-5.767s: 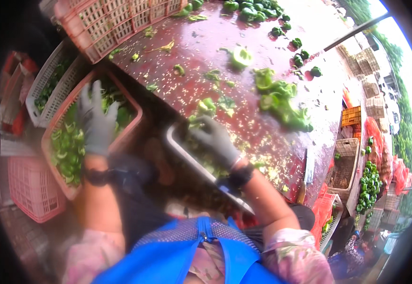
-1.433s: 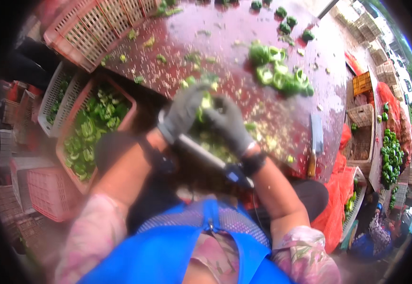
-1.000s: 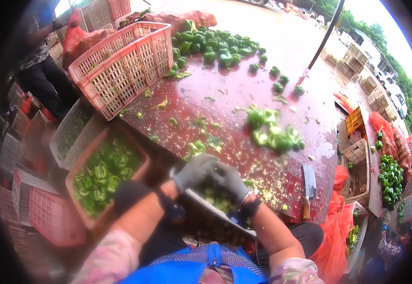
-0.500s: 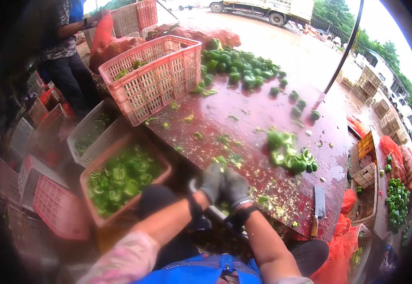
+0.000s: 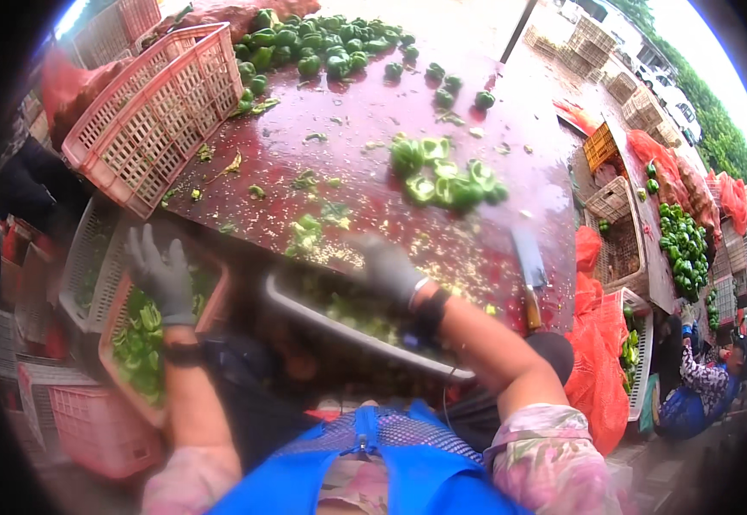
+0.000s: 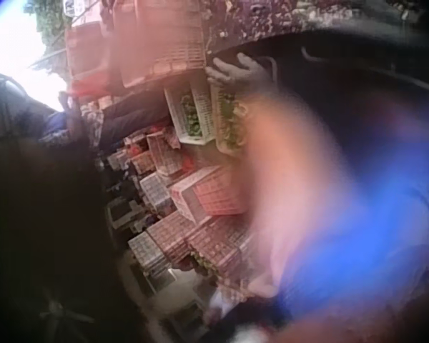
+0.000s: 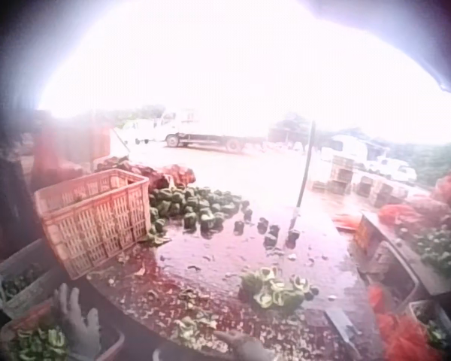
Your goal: The recorder uses a cleaver to core green bell peppers and then sorts them into plastic crates at an agricultural processing station.
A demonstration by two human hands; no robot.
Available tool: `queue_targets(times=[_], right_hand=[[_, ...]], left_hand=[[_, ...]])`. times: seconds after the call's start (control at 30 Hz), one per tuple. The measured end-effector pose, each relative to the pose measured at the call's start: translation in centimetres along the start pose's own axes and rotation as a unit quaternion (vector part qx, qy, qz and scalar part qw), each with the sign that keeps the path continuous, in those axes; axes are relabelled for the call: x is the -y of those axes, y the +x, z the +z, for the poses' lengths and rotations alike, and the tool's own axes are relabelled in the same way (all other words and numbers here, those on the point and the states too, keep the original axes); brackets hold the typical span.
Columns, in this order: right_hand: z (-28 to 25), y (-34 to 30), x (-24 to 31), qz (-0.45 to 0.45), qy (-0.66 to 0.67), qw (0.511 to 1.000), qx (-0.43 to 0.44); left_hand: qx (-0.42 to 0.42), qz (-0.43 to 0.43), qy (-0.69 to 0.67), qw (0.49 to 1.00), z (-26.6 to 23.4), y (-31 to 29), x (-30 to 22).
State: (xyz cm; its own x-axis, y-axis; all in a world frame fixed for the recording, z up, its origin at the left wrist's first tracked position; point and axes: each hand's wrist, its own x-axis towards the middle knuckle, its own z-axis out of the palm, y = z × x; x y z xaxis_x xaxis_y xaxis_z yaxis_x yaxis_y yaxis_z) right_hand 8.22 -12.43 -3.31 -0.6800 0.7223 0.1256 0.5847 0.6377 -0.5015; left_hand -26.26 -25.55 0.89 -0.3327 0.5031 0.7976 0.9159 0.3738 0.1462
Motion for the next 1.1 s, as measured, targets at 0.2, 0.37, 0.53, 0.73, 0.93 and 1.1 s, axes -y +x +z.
queue_targets(times=[0.2, 0.37, 0.53, 0.73, 0.93, 1.1], right_hand=[[-6.6, 11.7, -11.8, 0.090, -0.244, 0.948, -0.183], [-7.0, 15.0, -18.0, 0.181, -0.087, 0.980, -0.009], [-4.0, 12.9, -8.6, 0.103, 0.147, 0.984, 0.000], [-3.7, 7.3, 0.2, -0.027, 0.209, 0.975, 0.071], [-4.1, 4.3, -0.9, 0.168, 0.748, 0.631, -0.119], [-6.2, 7.1, 2.4, 0.081, 0.735, 0.635, -0.223]], left_hand=[[0.213, -0.012, -0.319, 0.924, 4.0, -0.8, -6.3], [0.322, -0.011, -0.462, 0.826, 5.6, -0.8, -12.1], [0.417, -0.247, -0.609, 0.627, 8.0, -2.3, -15.0], [0.456, -0.195, -0.707, 0.504, 7.6, -1.3, -16.1], [0.373, -0.313, -0.835, 0.255, 5.8, -2.6, -15.6], [0.346, -0.334, -0.830, 0.283, 6.3, -4.0, -15.1]])
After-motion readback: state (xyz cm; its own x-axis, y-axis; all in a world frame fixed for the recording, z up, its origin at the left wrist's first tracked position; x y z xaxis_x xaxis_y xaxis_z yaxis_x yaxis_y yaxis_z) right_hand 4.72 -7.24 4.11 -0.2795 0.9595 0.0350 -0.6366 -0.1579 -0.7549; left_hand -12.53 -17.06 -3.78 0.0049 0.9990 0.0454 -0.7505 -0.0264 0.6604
